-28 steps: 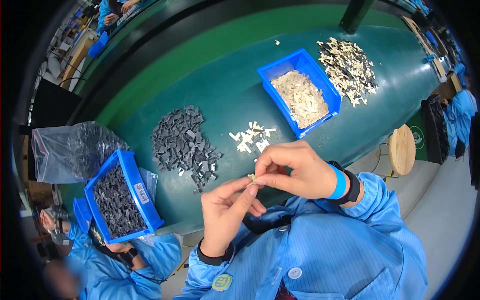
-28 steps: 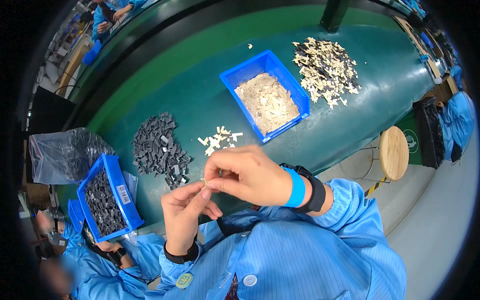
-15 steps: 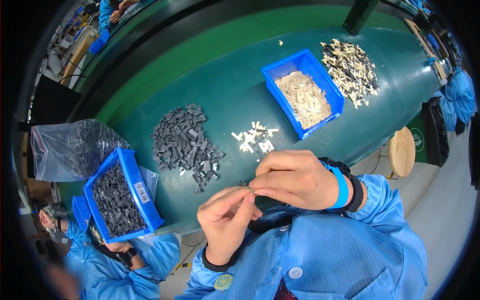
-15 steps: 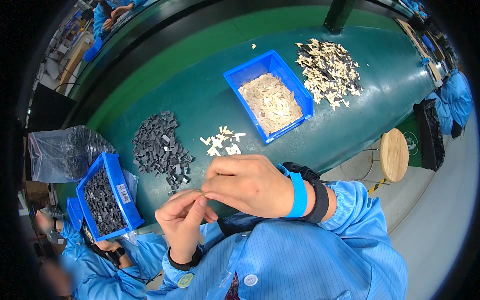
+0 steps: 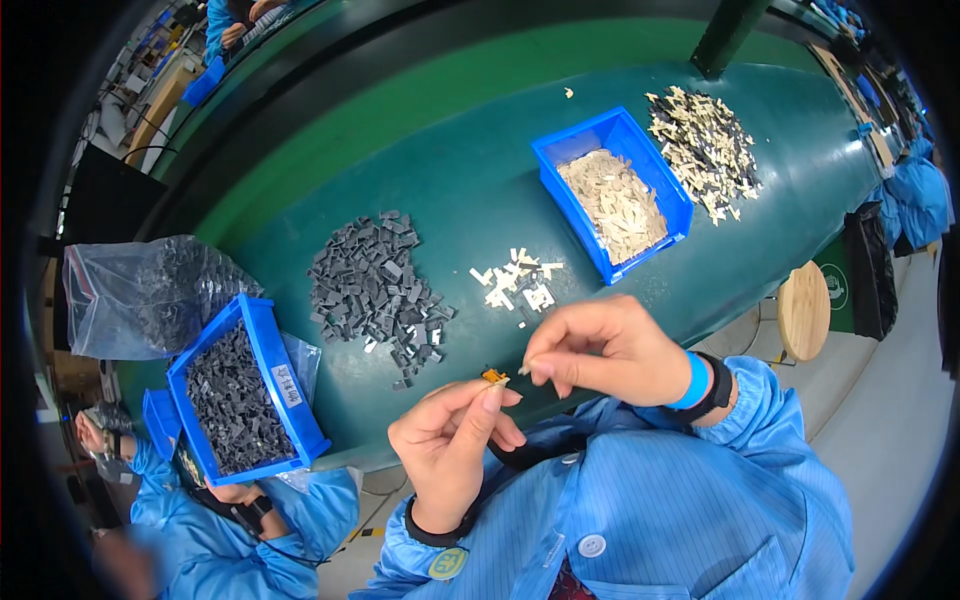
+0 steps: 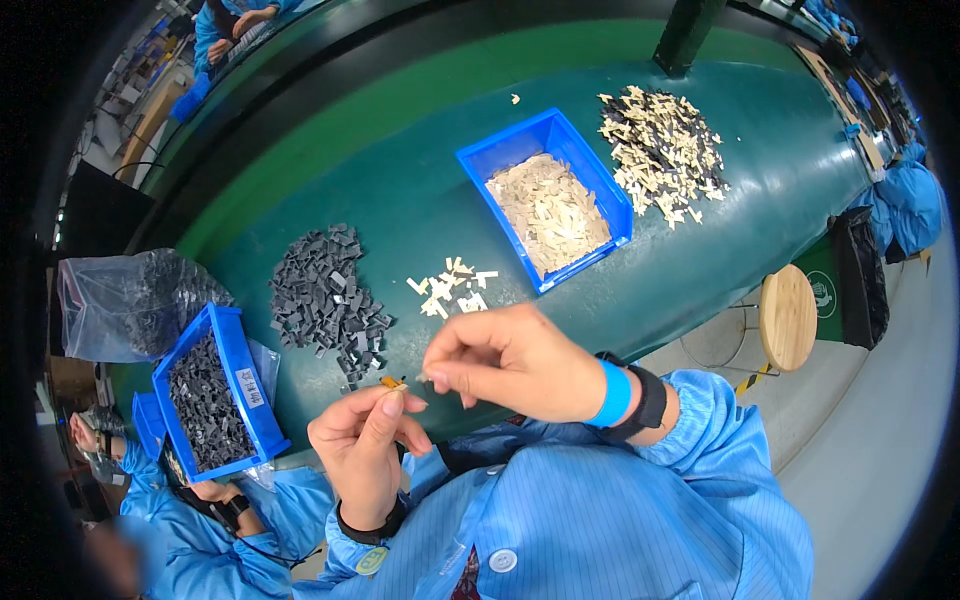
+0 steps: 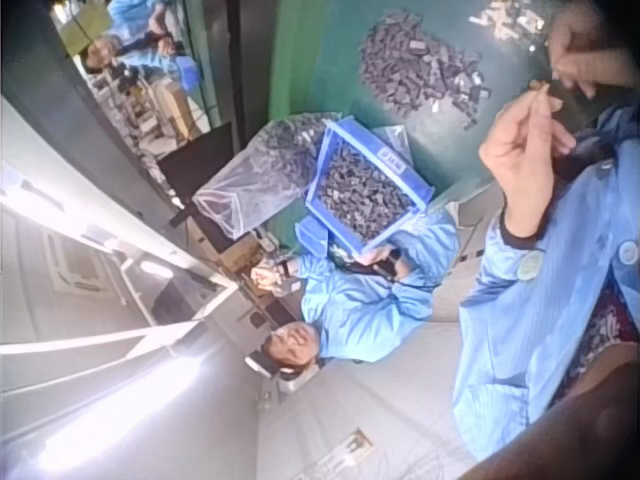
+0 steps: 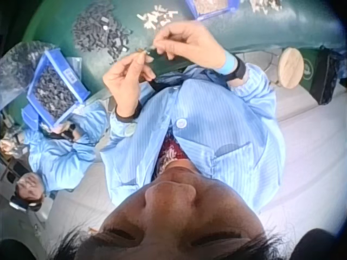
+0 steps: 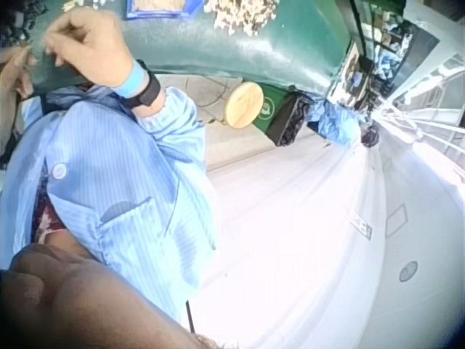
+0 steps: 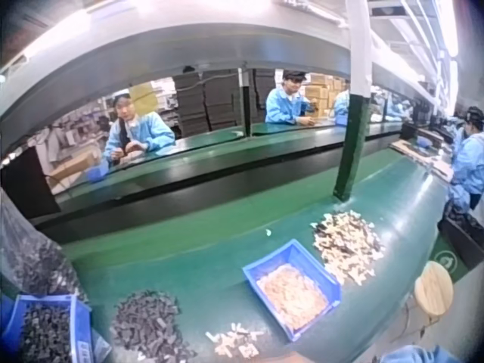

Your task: Assembling small black and white plastic components at a factory assembly line.

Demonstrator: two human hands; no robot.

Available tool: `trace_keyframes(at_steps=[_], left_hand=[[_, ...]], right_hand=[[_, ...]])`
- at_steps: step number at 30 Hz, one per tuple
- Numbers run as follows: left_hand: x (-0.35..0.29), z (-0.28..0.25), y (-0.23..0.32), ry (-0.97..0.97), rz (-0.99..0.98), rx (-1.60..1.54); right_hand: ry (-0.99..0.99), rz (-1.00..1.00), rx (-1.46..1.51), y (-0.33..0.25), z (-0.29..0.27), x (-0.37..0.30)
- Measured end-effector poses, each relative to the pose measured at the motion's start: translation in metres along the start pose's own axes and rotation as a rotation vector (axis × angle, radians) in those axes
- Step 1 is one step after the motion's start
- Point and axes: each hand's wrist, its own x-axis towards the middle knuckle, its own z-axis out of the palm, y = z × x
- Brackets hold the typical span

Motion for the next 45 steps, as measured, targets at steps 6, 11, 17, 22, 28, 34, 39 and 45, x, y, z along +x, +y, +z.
trace_keyframes(at_steps=[6,11,17,22,28,34,39,45], left_hand=[[0.001,0.002,-0.002,-0.012,0.02,-0.022],[-0.001,-0.001,-0.002,-0.027,0.013,-0.006],[0.005,0.001,-0.004,0.041,0.15,0.071],[0.005,-0.003,-0.004,0.072,0.181,0.093],[0.007,-0.004,-0.008,0.049,0.321,0.203],[0.007,-0.004,-0.01,0.044,0.331,0.19],[0.006,-0.003,-0.011,0.029,0.239,0.114],[0.008,-0.004,-0.012,0.058,0.147,-0.211]], right_hand=[[-0.043,0.121,0.24,0.002,0.011,-0.001],[-0.003,0.046,0.147,0.008,0.014,-0.002],[-0.066,-0.034,-0.178,-0.001,0.01,0.001],[-0.043,0.035,0.002,0.003,0.013,0.003],[-0.055,0.148,0.197,0.006,0.018,0.003],[-0.024,0.137,0.219,0.007,0.021,0.001],[-0.012,0.148,0.266,0.008,0.021,-0.001],[0.139,-0.162,-0.194,0.005,0.006,-0.001]])
